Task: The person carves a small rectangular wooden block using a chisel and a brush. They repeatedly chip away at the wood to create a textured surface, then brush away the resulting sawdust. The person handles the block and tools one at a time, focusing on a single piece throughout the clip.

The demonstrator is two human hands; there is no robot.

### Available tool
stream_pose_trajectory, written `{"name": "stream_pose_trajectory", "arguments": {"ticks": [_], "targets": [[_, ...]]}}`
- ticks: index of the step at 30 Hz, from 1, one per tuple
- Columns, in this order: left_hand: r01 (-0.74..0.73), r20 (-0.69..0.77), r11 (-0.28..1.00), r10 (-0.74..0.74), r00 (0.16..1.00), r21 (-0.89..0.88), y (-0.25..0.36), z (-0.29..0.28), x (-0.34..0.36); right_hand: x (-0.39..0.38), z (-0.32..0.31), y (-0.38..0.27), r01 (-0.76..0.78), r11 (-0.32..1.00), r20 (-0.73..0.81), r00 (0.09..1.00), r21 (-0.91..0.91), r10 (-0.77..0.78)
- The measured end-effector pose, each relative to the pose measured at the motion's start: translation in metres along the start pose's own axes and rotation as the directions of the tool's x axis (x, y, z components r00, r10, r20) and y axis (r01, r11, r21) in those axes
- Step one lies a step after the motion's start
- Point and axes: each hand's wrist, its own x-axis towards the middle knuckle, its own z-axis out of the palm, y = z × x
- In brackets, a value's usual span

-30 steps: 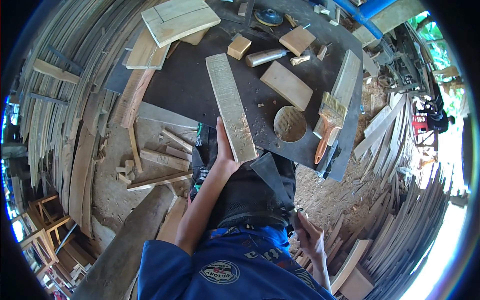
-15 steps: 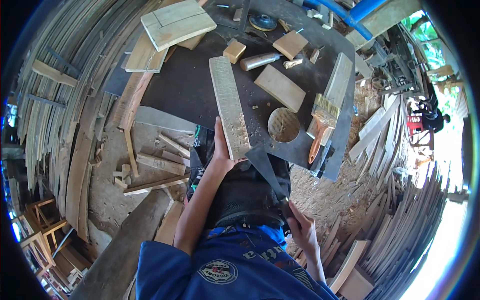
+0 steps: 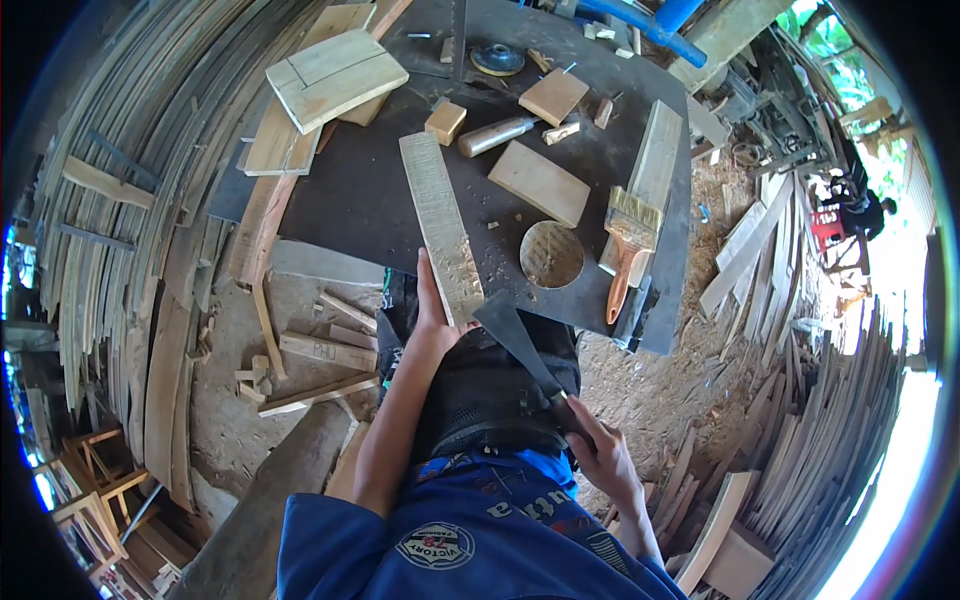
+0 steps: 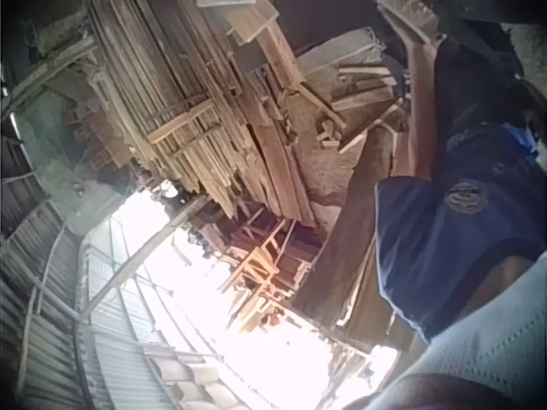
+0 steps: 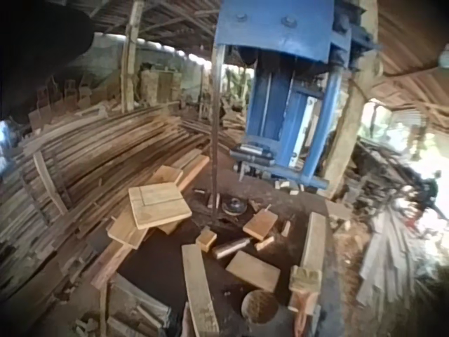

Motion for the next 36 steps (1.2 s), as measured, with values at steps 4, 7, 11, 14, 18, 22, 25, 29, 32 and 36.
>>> {"name": "stream_pose_trajectory", "arguments": {"ticks": [4,7,11,14,18,22,25,29,32,36], "targets": [[0.008,0.066,0.997,-0.002,0.998,-0.079,-0.001,-0.015,0.01,-0.012,-0.005,0.015,0.055,0.998,0.005,0.999,-0.036,-0.054],[0.016,0.113,0.995,-0.004,0.994,-0.102,0.0,-0.019,0.013,-0.009,-0.008,0.021,0.029,0.999,0.015,0.999,-0.026,-0.028],[0.041,0.097,0.997,-0.035,0.995,-0.06,-0.007,-0.019,0.011,-0.012,-0.017,0.03,-0.165,0.982,0.061,0.985,0.091,0.16],[-0.149,0.095,0.977,0.135,0.986,0.152,-0.01,-0.027,-0.011,-0.016,-0.017,0.04,-0.254,0.941,0.057,0.967,0.224,0.248],[-0.239,-0.074,0.753,0.355,0.932,0.613,0.005,-0.034,-0.04,-0.001,-0.012,0.029,-0.154,0.924,-0.083,0.978,0.35,0.194],[-0.305,0.51,-0.408,0.695,0.507,0.86,0.014,0.01,-0.047,0.059,-0.006,0.021,-0.038,0.956,-0.249,0.962,0.291,0.114],[-0.242,0.517,-0.475,0.62,0.59,0.846,0.021,0.015,-0.026,0.132,-0.016,0.014,0.171,0.984,-0.429,0.886,-0.051,-0.176],[-0.342,0.678,-0.588,0.6,0.424,0.733,0.028,0.009,-0.018,0.195,-0.016,0.017,0.022,0.946,-0.489,0.852,-0.323,-0.187],[-0.369,0.667,-0.556,0.607,0.432,0.745,0.03,0.012,-0.019,0.208,-0.008,0.016,-0.038,0.821,-0.486,0.821,-0.569,-0.299],[-0.205,0.629,-0.624,0.596,0.499,0.754,0.075,0.012,0.016,0.208,0.016,0.002,0.264,0.82,-0.354,0.804,-0.507,-0.478]]}}
